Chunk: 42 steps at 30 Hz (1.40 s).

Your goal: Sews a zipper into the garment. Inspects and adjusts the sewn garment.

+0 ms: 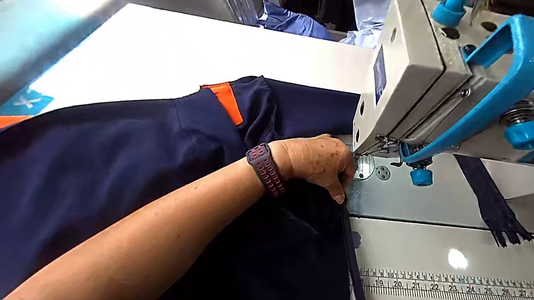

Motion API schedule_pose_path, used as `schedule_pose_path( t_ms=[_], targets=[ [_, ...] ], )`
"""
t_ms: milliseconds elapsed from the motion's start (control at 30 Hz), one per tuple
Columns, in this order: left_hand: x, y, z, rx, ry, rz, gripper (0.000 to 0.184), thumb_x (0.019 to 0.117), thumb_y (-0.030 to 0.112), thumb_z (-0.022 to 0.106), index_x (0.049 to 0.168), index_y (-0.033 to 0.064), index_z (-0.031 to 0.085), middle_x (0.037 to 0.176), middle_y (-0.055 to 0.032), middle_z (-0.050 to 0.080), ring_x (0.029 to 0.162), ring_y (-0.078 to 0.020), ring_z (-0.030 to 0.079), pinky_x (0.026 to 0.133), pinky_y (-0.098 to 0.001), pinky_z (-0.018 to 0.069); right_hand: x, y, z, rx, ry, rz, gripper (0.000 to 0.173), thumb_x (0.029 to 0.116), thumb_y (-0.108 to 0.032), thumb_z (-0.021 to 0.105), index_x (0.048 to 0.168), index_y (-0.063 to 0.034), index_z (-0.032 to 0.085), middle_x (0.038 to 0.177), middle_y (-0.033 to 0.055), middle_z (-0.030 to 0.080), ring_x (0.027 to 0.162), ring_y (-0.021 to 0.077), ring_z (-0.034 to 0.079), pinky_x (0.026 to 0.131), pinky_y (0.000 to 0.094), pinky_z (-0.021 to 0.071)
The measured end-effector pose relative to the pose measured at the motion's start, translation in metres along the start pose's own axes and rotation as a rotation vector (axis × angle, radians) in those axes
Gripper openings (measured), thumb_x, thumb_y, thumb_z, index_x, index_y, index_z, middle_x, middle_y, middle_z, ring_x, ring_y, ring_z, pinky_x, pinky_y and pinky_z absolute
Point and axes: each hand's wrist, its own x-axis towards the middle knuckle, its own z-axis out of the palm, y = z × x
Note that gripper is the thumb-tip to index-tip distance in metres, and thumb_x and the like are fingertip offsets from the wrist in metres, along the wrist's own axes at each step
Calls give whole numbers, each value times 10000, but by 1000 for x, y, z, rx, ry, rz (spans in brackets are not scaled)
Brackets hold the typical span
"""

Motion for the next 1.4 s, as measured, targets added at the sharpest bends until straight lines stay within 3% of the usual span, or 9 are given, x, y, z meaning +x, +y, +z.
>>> schedule_pose_path(
  t_ms=[133,267,433,533,833,933,1000,1267,1400],
  targets=[
    [1,3,-2,-2,-8,-35,229,816,263,833,742,71,732,750,-58,664,780,-228,633,769,-544,465,56,16,-32,-279,305,-212,284,1019,-342,635,911,-111,759,730,57,625,720,220,597,647,322,479],
    [-1,8,-1,9,1,-51,223,820,259,832,741,76,732,714,-38,657,749,-198,625,769,-509,462,117,45,-5,-405,340,-490,556,1016,-588,468,1176,-136,747,1250,14,730,1207,221,629,948,390,491],
    [-9,-4,0,45,110,-67,285,794,318,845,727,76,711,698,-44,660,741,-221,639,771,-545,448,120,51,3,-449,286,-510,608,1037,-595,407,1211,-125,750,1294,14,721,1262,212,607,981,410,456],
    [-14,-14,-9,42,128,-69,135,833,221,813,780,111,755,795,-26,701,899,-239,658,846,-577,428,120,53,4,-434,259,-510,562,1050,-565,399,1229,-144,724,1411,3,654,1388,241,506,1055,437,398],
    [1,-8,-14,150,275,-126,126,893,159,758,912,36,773,983,-135,741,1033,-334,682,854,-589,491,125,55,2,-578,300,-437,635,1054,-603,291,1191,-152,717,1388,23,669,1255,266,587,951,454,408],
    [35,-92,15,218,571,282,133,882,231,708,905,105,744,881,-61,727,858,-193,718,713,-418,576,131,59,2,-580,328,-399,651,1048,-611,301,1198,-143,729,1386,31,669,1225,280,605,926,464,431],
    [50,-107,15,166,540,258,164,876,223,709,959,85,744,890,-57,736,862,-153,718,737,-376,580,133,57,5,-588,350,-359,656,1044,-604,312,1186,-129,741,1398,48,661,1218,289,613,918,475,442],
    [51,-104,13,319,673,150,283,879,259,674,1090,77,725,1071,-126,723,1051,-285,689,829,-509,545,141,41,16,-598,395,-258,625,1030,-570,368,1143,-95,757,1400,98,654,1213,303,637,885,490,486],
    [-15,-28,-7,436,740,25,178,906,160,657,1003,23,719,1024,-186,693,993,-387,666,798,-563,502,141,44,15,-552,390,-272,637,995,-617,406,1111,-104,765,1394,88,659,1211,315,638,856,496,498]
  ],
)
